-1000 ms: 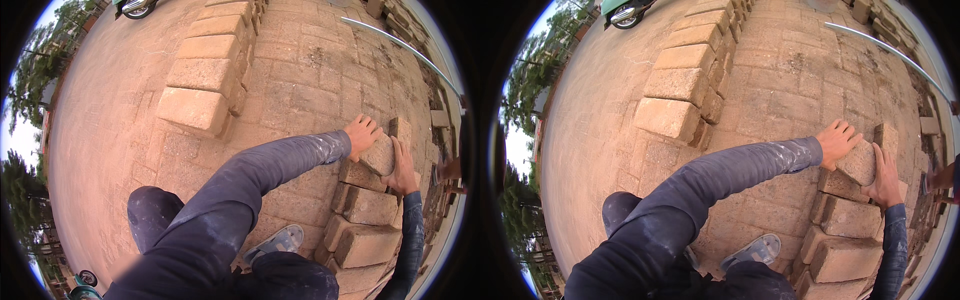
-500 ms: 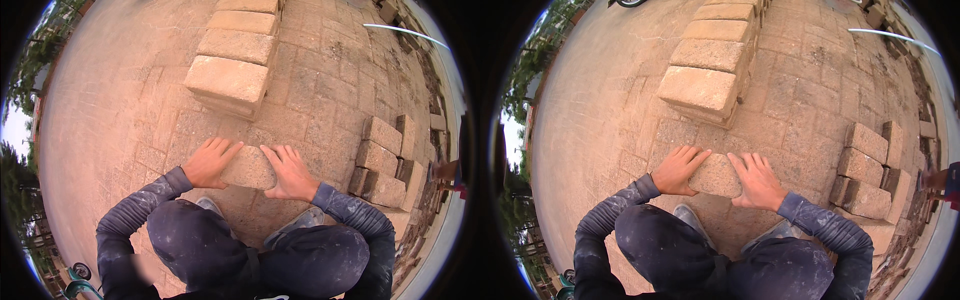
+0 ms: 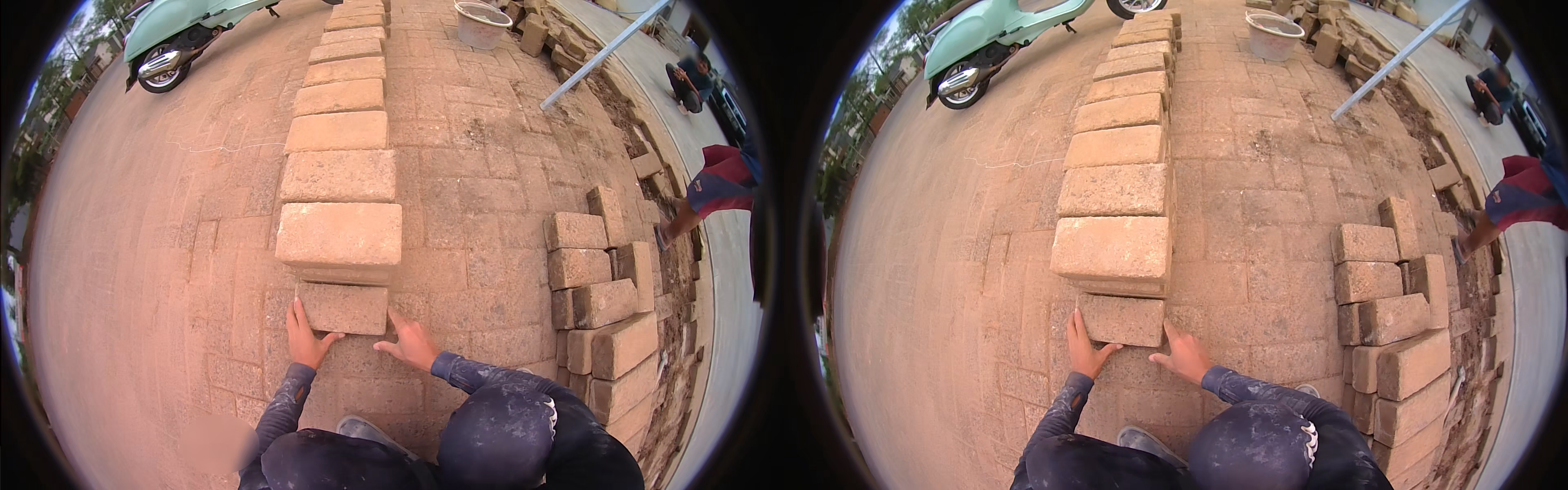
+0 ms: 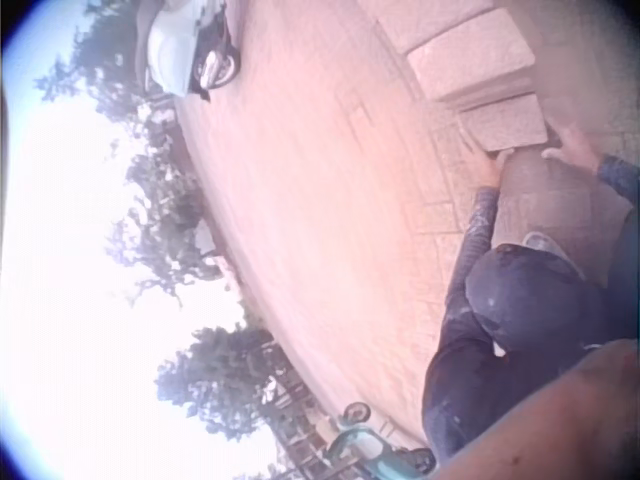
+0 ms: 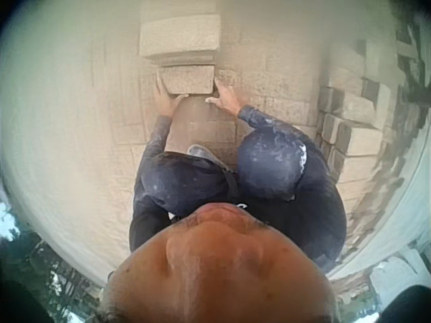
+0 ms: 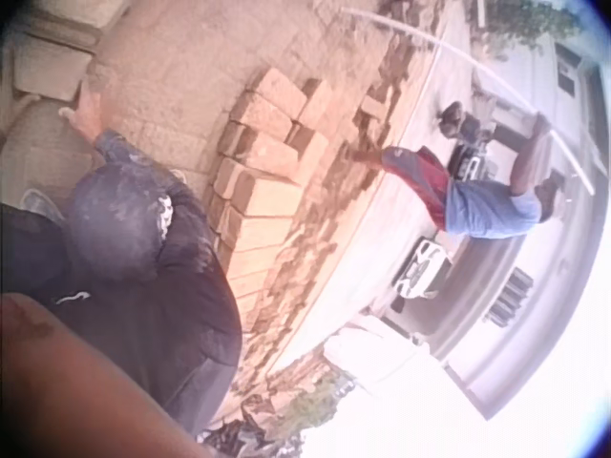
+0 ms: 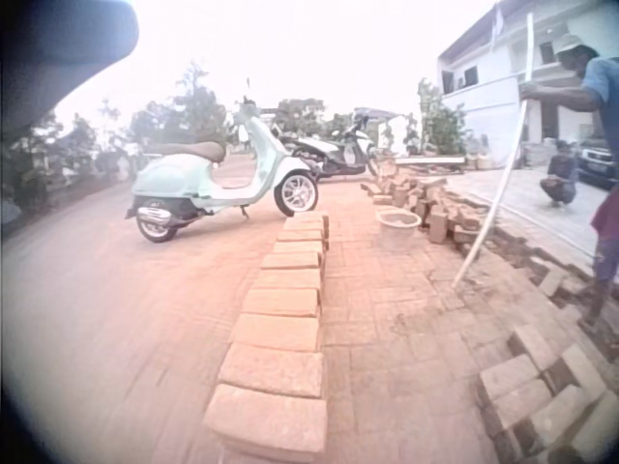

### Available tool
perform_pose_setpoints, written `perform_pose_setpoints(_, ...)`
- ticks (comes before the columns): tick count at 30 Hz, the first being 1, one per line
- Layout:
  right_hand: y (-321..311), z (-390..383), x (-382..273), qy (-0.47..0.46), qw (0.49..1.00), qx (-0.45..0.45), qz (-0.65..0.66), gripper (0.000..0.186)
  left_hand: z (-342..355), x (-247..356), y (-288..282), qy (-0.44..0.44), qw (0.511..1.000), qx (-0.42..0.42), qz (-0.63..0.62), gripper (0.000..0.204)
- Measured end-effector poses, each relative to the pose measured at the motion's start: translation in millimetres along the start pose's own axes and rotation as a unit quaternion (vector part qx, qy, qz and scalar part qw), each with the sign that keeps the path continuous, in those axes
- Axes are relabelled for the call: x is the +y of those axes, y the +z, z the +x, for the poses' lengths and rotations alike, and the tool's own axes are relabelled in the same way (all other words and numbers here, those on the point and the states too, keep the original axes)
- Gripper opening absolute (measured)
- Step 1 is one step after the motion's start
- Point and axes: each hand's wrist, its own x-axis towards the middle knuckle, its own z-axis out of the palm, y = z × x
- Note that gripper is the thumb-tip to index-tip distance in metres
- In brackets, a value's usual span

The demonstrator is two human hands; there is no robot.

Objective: The person lays bricks on the ground by hand, arranging them in a pattern. They pick up bricks from a nearby pile and place them into position, occasionally adjusting them to fit.

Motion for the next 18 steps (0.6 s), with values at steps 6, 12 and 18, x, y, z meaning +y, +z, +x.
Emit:
perform_pose_setpoints(6,7.2,18.7,-17.9,0.02,0.999,-0.007,-0.037,0.074,16.1,-6.2,-5.3,0.032,0.998,0.026,0.043,0.127)
perform_pose_setpoints(12,-68.8,32.0,-0.8,-0.073,0.978,-0.187,-0.056,0.052,13.6,0.9,-9.5,0.047,0.996,-0.031,0.065,0.123)
perform_pose_setpoints(18,-249.6,-17.7,81.6,-0.021,0.981,0.092,-0.169,0.057,28.1,23.0,-77.7,0.009,0.957,-0.23,0.175,0.062)
